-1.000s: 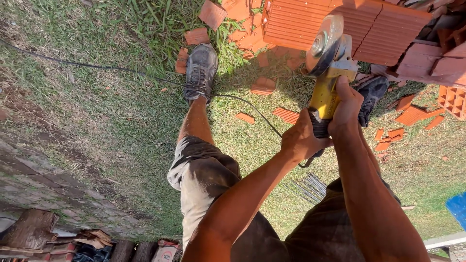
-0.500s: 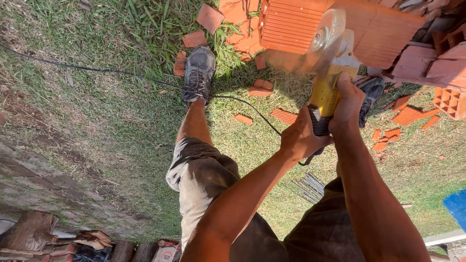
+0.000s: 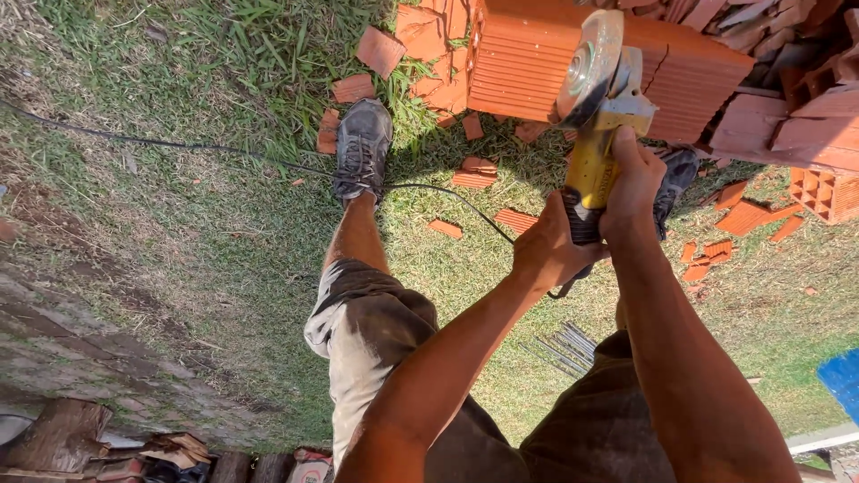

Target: Cutting clay bricks using an electric angle grinder

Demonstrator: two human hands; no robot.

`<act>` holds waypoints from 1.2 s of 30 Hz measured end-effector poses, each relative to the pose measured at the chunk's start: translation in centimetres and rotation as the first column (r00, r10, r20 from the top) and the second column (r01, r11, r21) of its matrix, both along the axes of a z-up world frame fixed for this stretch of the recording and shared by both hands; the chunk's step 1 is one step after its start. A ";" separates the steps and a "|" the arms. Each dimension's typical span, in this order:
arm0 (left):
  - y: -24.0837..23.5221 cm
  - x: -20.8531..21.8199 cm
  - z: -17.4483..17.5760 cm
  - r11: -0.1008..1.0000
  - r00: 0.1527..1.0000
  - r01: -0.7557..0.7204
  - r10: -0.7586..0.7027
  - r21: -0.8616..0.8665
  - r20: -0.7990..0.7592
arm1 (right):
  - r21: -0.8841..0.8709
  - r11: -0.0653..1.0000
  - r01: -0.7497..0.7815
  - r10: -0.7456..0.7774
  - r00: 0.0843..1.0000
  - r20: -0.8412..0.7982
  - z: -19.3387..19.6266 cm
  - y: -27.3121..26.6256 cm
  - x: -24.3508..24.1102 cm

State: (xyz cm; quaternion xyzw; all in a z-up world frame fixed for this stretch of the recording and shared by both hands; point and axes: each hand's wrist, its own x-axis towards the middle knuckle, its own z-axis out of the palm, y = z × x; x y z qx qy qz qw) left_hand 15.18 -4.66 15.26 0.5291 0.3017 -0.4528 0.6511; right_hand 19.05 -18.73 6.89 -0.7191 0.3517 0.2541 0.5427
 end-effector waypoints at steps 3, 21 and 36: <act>-0.4 0.2 -0.2 0.999 1.000 -0.018 0.019 0.026 -0.022 | 0.024 0.999 -0.037 0.037 0.999 0.005 -0.2 -0.2 -0.1; -0.7 -0.3 -1.3 1.000 1.000 -0.004 0.004 0.026 0.018 | 0.008 1.000 -0.023 0.022 0.996 0.081 2.1 2.7 1.1; -4.0 -0.2 0.8 0.994 0.991 0.091 -0.097 0.067 0.092 | -0.002 0.998 0.069 -0.068 0.977 0.201 -2.1 -8.3 -2.0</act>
